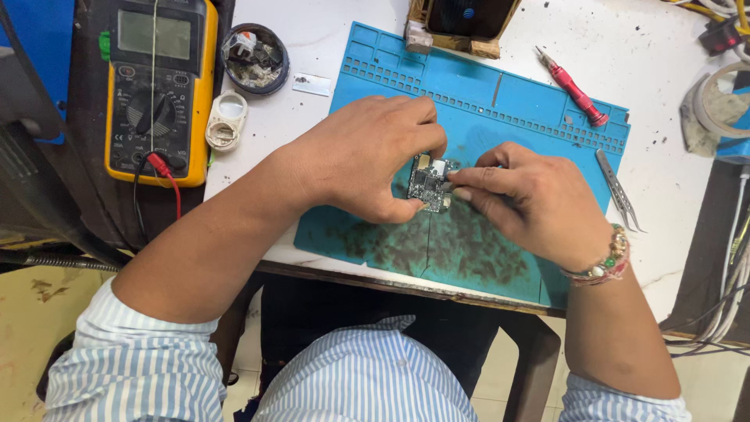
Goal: The person cleans a small circuit board by applying liquid from a small container and scrubbing it with a toothbrush, then uses a blue utility knife to scrape at components on the board.
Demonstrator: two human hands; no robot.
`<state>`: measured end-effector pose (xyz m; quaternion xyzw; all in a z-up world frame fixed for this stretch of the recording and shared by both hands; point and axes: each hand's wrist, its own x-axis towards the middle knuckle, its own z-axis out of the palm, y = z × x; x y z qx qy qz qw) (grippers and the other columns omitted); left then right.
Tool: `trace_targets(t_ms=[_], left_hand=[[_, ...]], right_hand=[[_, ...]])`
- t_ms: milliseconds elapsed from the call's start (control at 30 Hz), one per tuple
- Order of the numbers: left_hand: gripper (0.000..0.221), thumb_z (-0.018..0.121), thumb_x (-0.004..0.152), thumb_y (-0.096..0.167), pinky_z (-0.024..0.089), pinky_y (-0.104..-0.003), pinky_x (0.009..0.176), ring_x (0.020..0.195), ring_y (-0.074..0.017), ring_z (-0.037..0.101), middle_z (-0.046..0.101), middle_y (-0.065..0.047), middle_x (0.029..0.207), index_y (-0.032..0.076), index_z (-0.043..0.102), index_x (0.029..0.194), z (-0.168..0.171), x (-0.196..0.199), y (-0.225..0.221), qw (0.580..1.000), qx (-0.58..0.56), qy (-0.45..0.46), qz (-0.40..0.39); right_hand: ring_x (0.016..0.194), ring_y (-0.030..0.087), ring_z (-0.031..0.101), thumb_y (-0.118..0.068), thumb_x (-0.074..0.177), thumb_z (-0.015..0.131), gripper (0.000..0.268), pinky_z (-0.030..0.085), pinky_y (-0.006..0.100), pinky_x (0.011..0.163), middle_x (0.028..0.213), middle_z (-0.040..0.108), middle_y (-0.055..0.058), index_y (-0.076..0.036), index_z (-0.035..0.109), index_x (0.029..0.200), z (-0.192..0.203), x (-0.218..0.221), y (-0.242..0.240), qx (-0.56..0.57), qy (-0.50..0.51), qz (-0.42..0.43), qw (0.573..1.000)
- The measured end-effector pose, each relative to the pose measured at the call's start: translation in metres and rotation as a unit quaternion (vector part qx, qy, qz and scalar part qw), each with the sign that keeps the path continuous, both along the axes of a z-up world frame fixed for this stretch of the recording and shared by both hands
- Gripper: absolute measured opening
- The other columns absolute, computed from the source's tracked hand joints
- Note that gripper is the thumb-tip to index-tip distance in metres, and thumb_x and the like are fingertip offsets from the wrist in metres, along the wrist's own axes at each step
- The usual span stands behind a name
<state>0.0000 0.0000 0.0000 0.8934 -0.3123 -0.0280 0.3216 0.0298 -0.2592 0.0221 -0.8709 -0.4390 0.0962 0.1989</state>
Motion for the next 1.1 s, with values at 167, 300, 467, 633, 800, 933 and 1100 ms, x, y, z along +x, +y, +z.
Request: trace_targets(t_ms=[167,300,467,633,800,933,1100], left_hand=[[0.049,0.085,0.068,0.037,0.052,-0.046,0.079,0.094,-0.0323,0.062,0.059,-0.012,0.102,0.007,0.067,0.103,0.000,0.001,0.001,1.000,-0.008,0.000,-0.005],[0.051,0.086,0.068,0.037,0.052,-0.046,0.079,0.094,-0.0328,0.063,0.059,-0.012,0.102,0.007,0.067,0.104,-0.001,0.001,0.000,1.000,-0.003,-0.007,-0.005],[0.051,0.086,0.068,0.038,0.052,-0.047,0.079,0.095,-0.0329,0.062,0.059,-0.012,0.103,0.007,0.067,0.104,0.000,0.001,-0.001,1.000,0.002,0.000,-0.002],[0.051,0.086,0.068,0.038,0.052,-0.047,0.079,0.096,-0.0327,0.063,0.059,-0.012,0.104,0.007,0.067,0.104,0.000,0.000,-0.001,1.000,-0.001,-0.002,-0.003],[0.052,0.086,0.068,0.038,0.052,-0.046,0.079,0.094,-0.0322,0.063,0.059,-0.012,0.104,0.006,0.067,0.105,0.001,0.001,-0.001,1.000,0.009,0.000,-0.002],[0.052,0.086,0.068,0.037,0.052,-0.046,0.078,0.094,-0.0321,0.063,0.059,-0.011,0.104,0.007,0.067,0.105,0.001,0.000,-0.001,1.000,0.007,0.006,0.001],[0.052,0.086,0.068,0.037,0.052,-0.047,0.079,0.095,-0.0327,0.063,0.059,-0.012,0.104,0.007,0.068,0.106,0.001,0.000,-0.001,1.000,0.002,0.003,-0.001]], right_hand=[[0.069,0.020,0.069,-0.015,0.084,0.080,0.021,0.052,0.032,0.059,0.097,0.073,0.004,-0.014,0.079,0.105,-0.003,-0.002,0.001,0.037,-0.009,0.002,0.999],[0.073,0.020,0.069,-0.012,0.083,0.079,0.026,0.052,0.032,0.060,0.098,0.073,0.003,-0.016,0.080,0.109,-0.005,-0.004,0.002,0.025,-0.049,0.004,0.998],[0.076,0.020,0.069,-0.010,0.079,0.079,0.032,0.053,0.033,0.062,0.097,0.072,0.001,-0.018,0.080,0.109,-0.003,-0.005,0.001,0.011,-0.050,0.006,0.999],[0.077,0.020,0.069,-0.012,0.080,0.079,0.031,0.053,0.033,0.062,0.099,0.073,0.001,-0.019,0.080,0.110,-0.002,-0.007,0.002,0.004,-0.063,-0.002,0.998],[0.080,0.020,0.069,-0.014,0.081,0.080,0.030,0.053,0.034,0.063,0.100,0.073,0.000,-0.021,0.081,0.110,-0.002,-0.010,0.004,-0.013,-0.112,-0.001,0.994],[0.080,0.020,0.069,-0.016,0.080,0.081,0.031,0.053,0.034,0.063,0.100,0.072,0.000,-0.022,0.081,0.110,-0.001,-0.010,0.003,-0.022,-0.114,0.012,0.993],[0.081,0.019,0.069,-0.016,0.080,0.081,0.031,0.054,0.034,0.064,0.101,0.072,0.000,-0.022,0.080,0.110,-0.001,-0.012,0.003,-0.020,-0.117,0.014,0.993]])
